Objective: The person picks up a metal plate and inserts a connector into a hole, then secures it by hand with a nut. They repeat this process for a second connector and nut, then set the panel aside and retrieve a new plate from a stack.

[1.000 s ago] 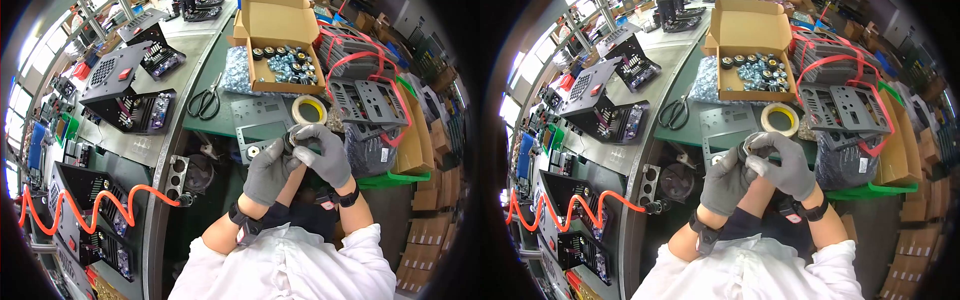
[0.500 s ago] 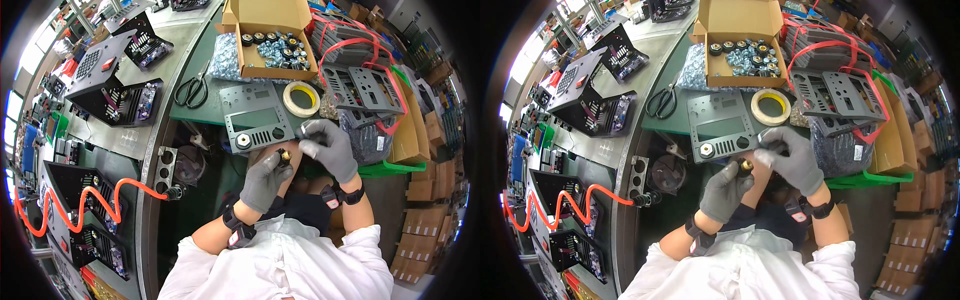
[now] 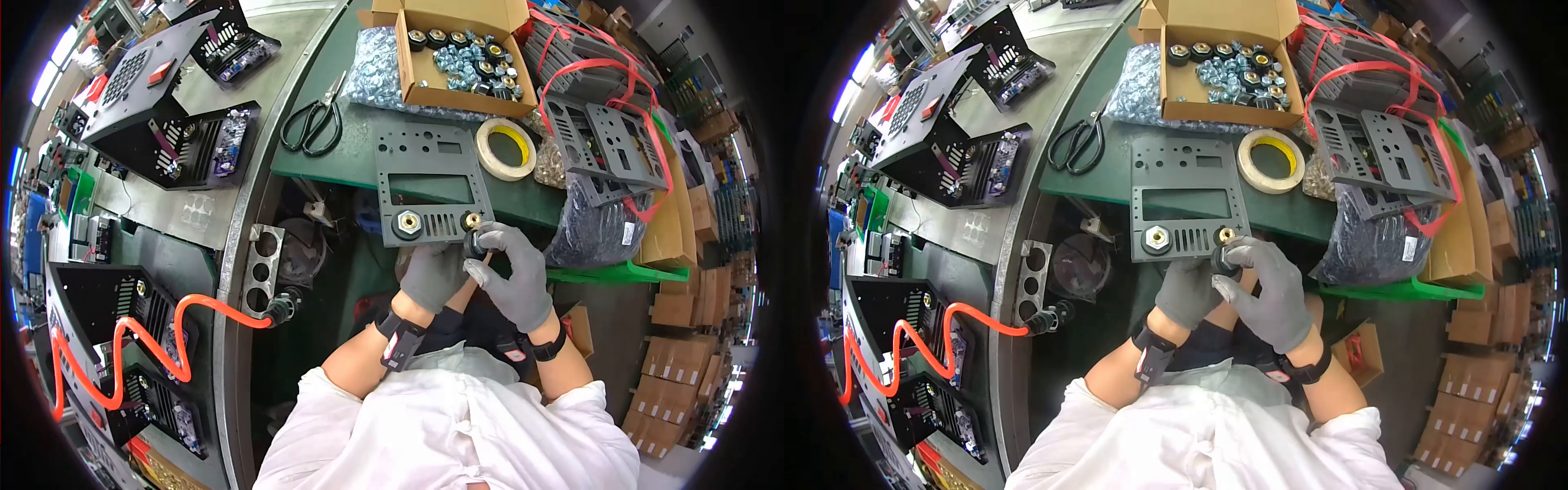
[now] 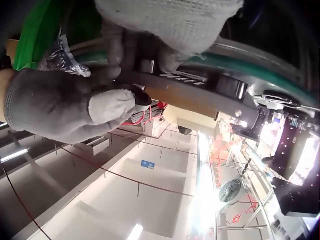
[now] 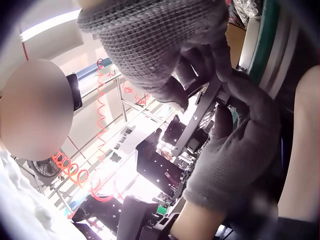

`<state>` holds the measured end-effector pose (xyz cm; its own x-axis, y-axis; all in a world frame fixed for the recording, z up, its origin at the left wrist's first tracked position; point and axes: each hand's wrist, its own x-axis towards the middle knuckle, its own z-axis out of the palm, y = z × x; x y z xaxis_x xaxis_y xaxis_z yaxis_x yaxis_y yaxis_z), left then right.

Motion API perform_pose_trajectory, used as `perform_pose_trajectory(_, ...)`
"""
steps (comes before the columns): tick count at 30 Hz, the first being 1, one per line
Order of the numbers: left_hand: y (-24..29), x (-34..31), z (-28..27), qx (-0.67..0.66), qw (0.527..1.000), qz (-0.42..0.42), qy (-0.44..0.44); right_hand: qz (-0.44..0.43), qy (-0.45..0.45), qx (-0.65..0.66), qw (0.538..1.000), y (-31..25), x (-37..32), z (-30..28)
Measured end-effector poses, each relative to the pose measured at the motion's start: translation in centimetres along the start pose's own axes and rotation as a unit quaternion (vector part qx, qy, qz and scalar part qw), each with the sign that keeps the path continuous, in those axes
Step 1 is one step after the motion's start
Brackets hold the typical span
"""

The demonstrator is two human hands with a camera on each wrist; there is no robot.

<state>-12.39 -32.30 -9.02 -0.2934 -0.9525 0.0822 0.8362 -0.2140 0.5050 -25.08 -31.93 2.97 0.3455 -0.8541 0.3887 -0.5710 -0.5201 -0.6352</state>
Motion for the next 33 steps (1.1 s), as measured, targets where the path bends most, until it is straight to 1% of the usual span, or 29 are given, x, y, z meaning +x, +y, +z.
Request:
perform_pose_trajectory(1, 0.6, -0.2, 0.6, 0.108, 0.994, 0.000, 0.009, 0.016, 0.008, 0.014, 1.000, -0.1, -0.1, 0.1)
perform_pose_trajectory(2, 1.4, -0.5, 1.3, 0.214, 0.977, -0.002, 0.018, 0.031, 0.017, 0.028, 0.999, -0.1, -0.2, 0.2)
perform_pose_trajectory(3, 2.2, -0.7, 2.3, 0.094, 0.995, -0.018, 0.018, 0.033, 0.016, 0.027, 0.999, -0.1, -0.3, 0.1)
perform_pose_trajectory(4, 3.1, -0.8, 3.2, -0.026, 0.999, -0.033, 0.016, 0.058, 0.019, 0.047, 0.997, 0.0, -0.2, 0.0)
perform_pose_trajectory(5, 3.6, -0.9, 3.5, -0.146, 0.988, -0.047, 0.015, 0.082, 0.023, 0.067, 0.994, 0.1, -0.2, -0.1)
perform_pose_trajectory(6, 3.8, -1.1, 3.3, -0.147, 0.988, -0.048, 0.016, 0.083, 0.022, 0.067, 0.994, 0.3, -0.1, -0.2)
perform_pose_trajectory(8, 3.9, -1.4, 2.9, -0.156, 0.983, -0.090, 0.032, -0.005, -0.004, 0.033, 0.999, 0.8, 0.2, -0.4)
perform_pose_trajectory(9, 3.5, -1.4, 2.5, -0.158, 0.983, -0.088, 0.033, -0.005, -0.007, 0.033, 0.999, 0.9, 0.4, -0.4)
perform_pose_trajectory(11, 2.8, -0.8, 1.8, -0.051, 0.991, -0.091, 0.085, -0.020, -0.031, 0.040, 0.999, 1.0, 0.5, -0.4)
perform_pose_trajectory(12, 2.5, -0.8, 1.6, -0.053, 0.991, -0.090, 0.086, -0.020, -0.034, 0.039, 0.998, 1.1, 0.6, -0.6)
perform_pose_trajectory(14, 2.9, -0.8, 2.3, -0.037, 0.991, -0.096, 0.089, 0.094, -0.013, 0.102, 0.990, 0.6, 0.9, -1.1)
perform_pose_trajectory(15, 3.1, -0.9, 2.6, -0.041, 0.990, -0.097, 0.091, 0.115, 0.002, 0.055, 0.992, 0.0, 1.6, -1.6)
perform_pose_trajectory(16, 3.2, -0.9, 3.1, -0.029, 0.992, -0.092, 0.085, 0.071, 0.016, -0.002, 0.997, 0.1, 2.2, -1.8)
perform_pose_trajectory(18, 2.6, -1.4, 3.1, -0.021, 0.993, -0.087, 0.079, -0.024, -0.037, -0.132, 0.990, 0.2, 3.2, -1.9)
perform_pose_trajectory(19, 2.2, -2.0, 3.1, 0.090, 0.990, -0.057, 0.093, -0.022, -0.040, -0.133, 0.990, 0.1, 3.2, -1.9)
perform_pose_trajectory(20, 1.9, -2.4, 3.0, 0.200, 0.974, -0.025, 0.106, -0.041, -0.056, -0.158, 0.985, 0.1, 3.3, -1.8)
perform_pose_trajectory(21, 1.8, -2.5, 2.9, 0.196, 0.974, -0.023, 0.109, -0.060, -0.074, -0.181, 0.979, 0.1, 3.4, -1.8)
perform_pose_trajectory(23, 2.6, -2.5, 3.5, 0.328, 0.940, -0.013, 0.090, -0.071, -0.082, -0.181, 0.978, 0.0, 3.5, -2.1)
perform_pose_trajectory(24, 2.8, -2.7, 4.0, 0.326, 0.941, -0.014, 0.093, -0.078, -0.084, -0.180, 0.977, -0.1, 3.4, -2.3)
perform_pose_trajectory(26, 3.3, -2.8, 5.2, 0.163, 0.971, -0.054, 0.165, -0.063, -0.086, -0.162, 0.981, -0.7, 3.6, -2.5)
perform_pose_trajectory(27, 3.5, -3.0, 5.6, 0.189, 0.968, -0.023, 0.163, -0.047, -0.086, -0.145, 0.985, -1.1, 3.7, -2.7)
perform_pose_trajectory(28, 3.5, -3.2, 5.8, 0.188, 0.968, -0.024, 0.162, -0.045, -0.086, -0.146, 0.984, -1.6, 3.7, -3.0)
perform_pose_trajectory(30, 3.6, -3.4, 6.0, 0.244, 0.962, 0.027, 0.123, 0.052, -0.089, -0.048, 0.994, -2.4, 3.8, -3.5)
perform_pose_trajectory(31, 3.9, -3.4, 6.3, 0.244, 0.962, 0.026, 0.121, 0.053, -0.087, -0.049, 0.994, -2.3, 3.7, -3.6)
perform_pose_trajectory(33, 4.6, -3.5, 7.0, 0.198, 0.972, -0.007, 0.130, -0.044, -0.098, -0.055, 0.993, -1.7, 3.7, -4.2)
